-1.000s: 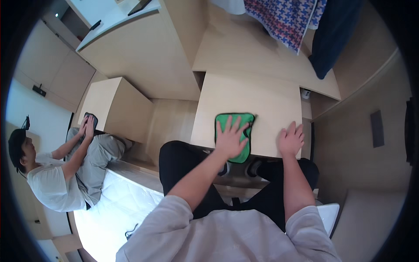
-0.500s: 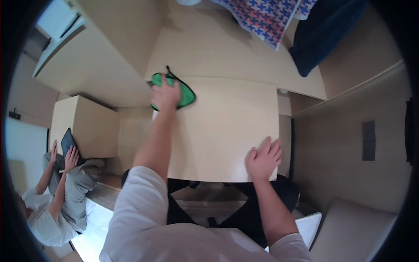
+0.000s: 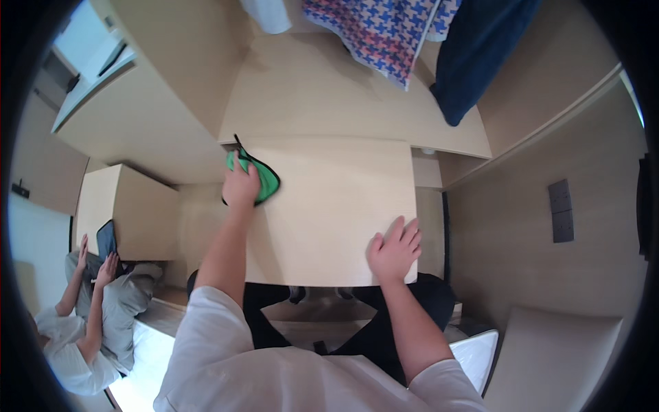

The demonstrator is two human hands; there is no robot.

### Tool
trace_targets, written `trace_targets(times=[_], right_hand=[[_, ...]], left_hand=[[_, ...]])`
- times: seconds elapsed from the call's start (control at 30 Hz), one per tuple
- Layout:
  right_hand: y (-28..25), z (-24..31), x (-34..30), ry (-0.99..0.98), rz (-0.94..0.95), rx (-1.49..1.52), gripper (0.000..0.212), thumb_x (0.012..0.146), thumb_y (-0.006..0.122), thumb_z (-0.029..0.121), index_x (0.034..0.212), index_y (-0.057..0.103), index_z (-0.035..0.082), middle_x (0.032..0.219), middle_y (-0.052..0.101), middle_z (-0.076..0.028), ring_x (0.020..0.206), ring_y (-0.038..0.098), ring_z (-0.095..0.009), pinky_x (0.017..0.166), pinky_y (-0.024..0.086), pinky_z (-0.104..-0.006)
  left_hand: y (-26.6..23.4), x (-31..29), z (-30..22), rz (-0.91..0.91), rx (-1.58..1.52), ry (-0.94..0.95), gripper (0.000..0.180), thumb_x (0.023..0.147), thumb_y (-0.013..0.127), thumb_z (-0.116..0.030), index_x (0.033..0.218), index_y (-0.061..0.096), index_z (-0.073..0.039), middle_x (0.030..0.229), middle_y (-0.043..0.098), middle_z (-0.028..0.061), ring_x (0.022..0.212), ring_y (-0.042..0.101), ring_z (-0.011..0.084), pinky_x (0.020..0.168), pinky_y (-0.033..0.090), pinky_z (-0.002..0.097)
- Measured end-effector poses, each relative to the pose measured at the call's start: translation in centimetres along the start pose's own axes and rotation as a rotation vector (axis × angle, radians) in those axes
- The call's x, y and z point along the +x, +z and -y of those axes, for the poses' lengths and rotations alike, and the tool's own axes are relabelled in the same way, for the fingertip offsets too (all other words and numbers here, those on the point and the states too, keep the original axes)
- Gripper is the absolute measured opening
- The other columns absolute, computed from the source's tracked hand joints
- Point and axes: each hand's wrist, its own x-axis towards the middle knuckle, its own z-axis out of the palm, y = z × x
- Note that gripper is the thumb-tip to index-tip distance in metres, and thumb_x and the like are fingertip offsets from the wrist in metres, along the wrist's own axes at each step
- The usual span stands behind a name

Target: The person wipes a light-colored wooden shelf by hand using a green cloth, rubbing the surface repeatedly in circular and linear motions.

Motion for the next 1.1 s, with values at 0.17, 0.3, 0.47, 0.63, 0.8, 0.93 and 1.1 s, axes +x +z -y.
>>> trace_targets(times=[0.17,0.3,0.47,0.63,0.8,0.93,1.1], right_hand=[[0.9,0.3,0.2,0.035,0.000,-0.009,0.079,0.096,0.062,0.042,0.164,0.042,0.005,0.170,0.033,-0.030,0.150,0.038,-0.051,0.118,0.033,-0.0646],[1.5,-1.0,0.3,0.022,-0.076,-0.049,0.077,0.097,0.062,0.043,0.164,0.044,0.009,0.169,0.037,-0.026,0.147,0.041,-0.048,0.118,0.034,-0.0616],[1.8,-1.7,-0.2,0.016,-0.045,-0.031,0.072,0.100,0.060,0.045,0.164,0.047,0.013,0.171,0.037,-0.022,0.142,0.044,-0.047,0.118,0.035,-0.0604],[2.3,-2.4,0.0,0.031,-0.084,-0.038,0.071,0.101,0.059,0.044,0.163,0.046,0.013,0.171,0.037,-0.022,0.143,0.044,-0.048,0.118,0.034,-0.0604],[1.8,-1.7,-0.4,0.042,-0.076,-0.069,0.071,0.099,0.061,0.042,0.162,0.048,0.012,0.170,0.038,-0.023,0.142,0.044,-0.050,0.116,0.036,-0.0619],[1.4,-0.2,-0.4,0.024,-0.076,-0.060,0.071,0.096,0.062,0.039,0.159,0.050,0.010,0.167,0.039,-0.025,0.141,0.044,-0.052,0.111,0.038,-0.0646],[0.9,-1.1,-0.1,-0.019,-0.110,-0.030,0.074,0.092,0.064,0.035,0.157,0.047,0.004,0.164,0.039,-0.031,0.140,0.043,-0.055,0.109,0.038,-0.0660]], left_hand=[[-3.0,-11.4,5.5,-0.040,0.009,0.040,0.071,0.097,0.061,-0.049,0.164,0.048,-0.025,0.133,0.063,0.0288,0.113,0.068,0.0468,0.094,0.057,0.0581],[-4.0,-20.8,7.6,-0.062,0.018,0.129,0.072,0.095,0.066,-0.047,0.161,0.053,-0.023,0.155,0.047,0.0331,0.143,0.044,0.0529,0.115,0.037,0.0684],[-5.7,-26.9,8.8,0.115,0.133,0.414,0.075,0.099,0.066,-0.050,0.168,0.042,-0.030,0.174,0.026,0.0286,0.162,0.015,0.0549,0.125,0.016,0.0767],[-5.7,-24.3,7.7,0.223,0.120,0.722,0.071,0.101,0.063,-0.053,0.167,0.041,-0.039,0.179,0.018,0.0225,0.165,0.009,0.0511,0.122,0.009,0.0822],[-4.1,-18.6,4.9,0.252,0.174,0.667,0.073,0.100,0.058,-0.064,0.167,0.038,-0.045,0.182,0.013,0.0187,0.167,0.005,0.0481,0.121,0.004,0.0842],[-2.7,-12.3,2.8,0.248,0.195,0.619,0.073,0.101,0.057,-0.065,0.168,0.037,-0.044,0.182,0.014,0.0154,0.167,0.006,0.0454,0.123,0.004,0.0822],[0.2,-3.5,-2.9,0.155,0.218,0.580,0.074,0.101,0.059,-0.061,0.168,0.037,-0.042,0.181,0.021,0.0134,0.168,0.012,0.0390,0.128,0.009,0.0752]])
